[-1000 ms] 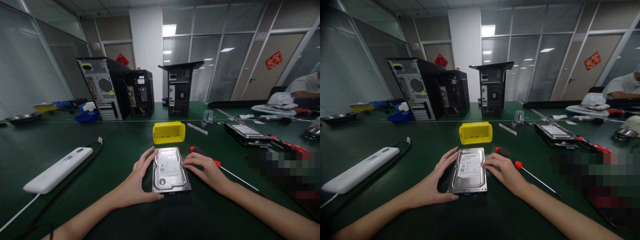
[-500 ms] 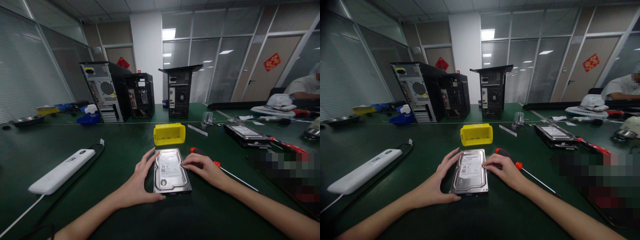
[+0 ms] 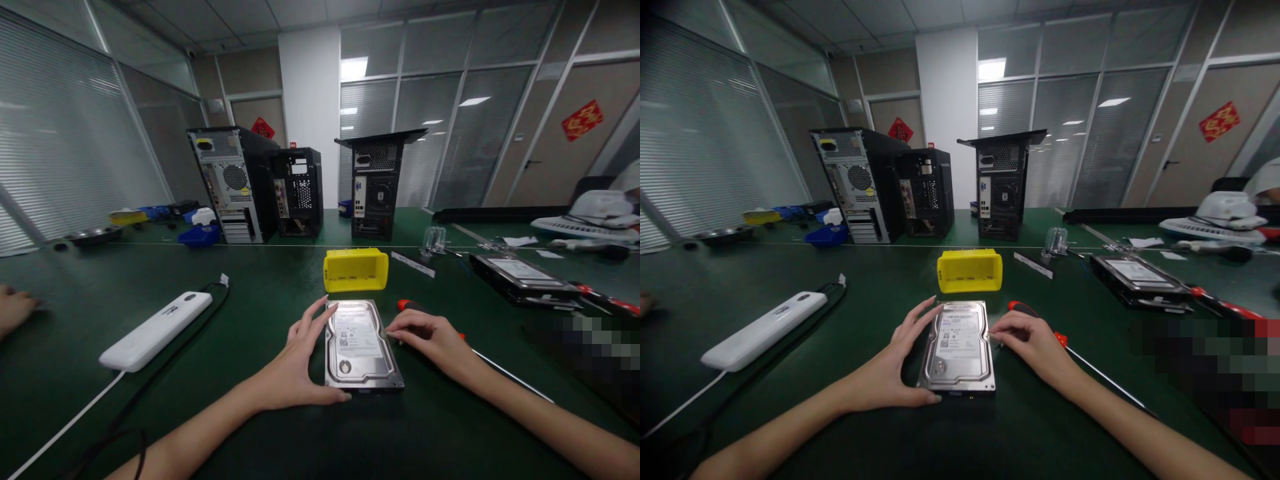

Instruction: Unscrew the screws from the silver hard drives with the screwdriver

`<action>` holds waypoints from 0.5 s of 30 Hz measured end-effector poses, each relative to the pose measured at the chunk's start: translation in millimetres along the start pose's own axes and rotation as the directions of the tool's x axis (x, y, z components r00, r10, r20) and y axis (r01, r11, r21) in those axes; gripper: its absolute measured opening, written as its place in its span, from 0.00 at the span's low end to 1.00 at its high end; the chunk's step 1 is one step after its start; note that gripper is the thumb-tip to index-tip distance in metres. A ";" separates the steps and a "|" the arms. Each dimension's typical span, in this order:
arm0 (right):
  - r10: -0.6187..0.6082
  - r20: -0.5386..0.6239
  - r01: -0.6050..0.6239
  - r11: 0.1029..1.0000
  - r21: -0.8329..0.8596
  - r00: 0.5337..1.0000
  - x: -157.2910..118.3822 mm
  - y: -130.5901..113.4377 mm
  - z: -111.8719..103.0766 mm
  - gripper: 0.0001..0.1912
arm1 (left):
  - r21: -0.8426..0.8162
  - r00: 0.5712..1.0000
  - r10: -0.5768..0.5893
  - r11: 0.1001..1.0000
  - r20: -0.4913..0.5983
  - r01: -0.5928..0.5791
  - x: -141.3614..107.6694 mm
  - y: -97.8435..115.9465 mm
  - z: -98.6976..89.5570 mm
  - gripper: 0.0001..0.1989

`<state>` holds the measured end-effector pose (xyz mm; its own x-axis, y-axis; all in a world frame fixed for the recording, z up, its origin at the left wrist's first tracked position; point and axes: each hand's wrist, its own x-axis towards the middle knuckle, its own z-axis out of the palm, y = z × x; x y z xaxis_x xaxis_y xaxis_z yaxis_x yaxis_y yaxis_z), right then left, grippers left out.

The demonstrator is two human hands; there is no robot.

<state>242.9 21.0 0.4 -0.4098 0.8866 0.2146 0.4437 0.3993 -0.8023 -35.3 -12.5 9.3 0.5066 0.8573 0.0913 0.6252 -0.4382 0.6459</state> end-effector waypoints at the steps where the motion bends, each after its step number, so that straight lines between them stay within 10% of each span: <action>1: -0.017 -0.021 0.016 0.999 -0.030 1.000 0.0 1.5 0.2 0.10 | -0.003 1.000 0.004 1.000 -0.001 -0.004 -0.3 -0.5 -0.2 0.57; 15: -0.174 0.046 0.180 0.944 -0.276 0.984 -6.5 0.2 4.3 0.12 | -0.029 1.000 0.006 1.000 0.012 -0.005 -2.8 -0.6 -3.3 0.59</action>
<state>242.3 14.3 -3.5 -0.5167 0.7919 0.3254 0.5654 0.6010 -0.5649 -39.1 -13.8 11.2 0.5170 0.8516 0.0863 0.6051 -0.4349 0.6669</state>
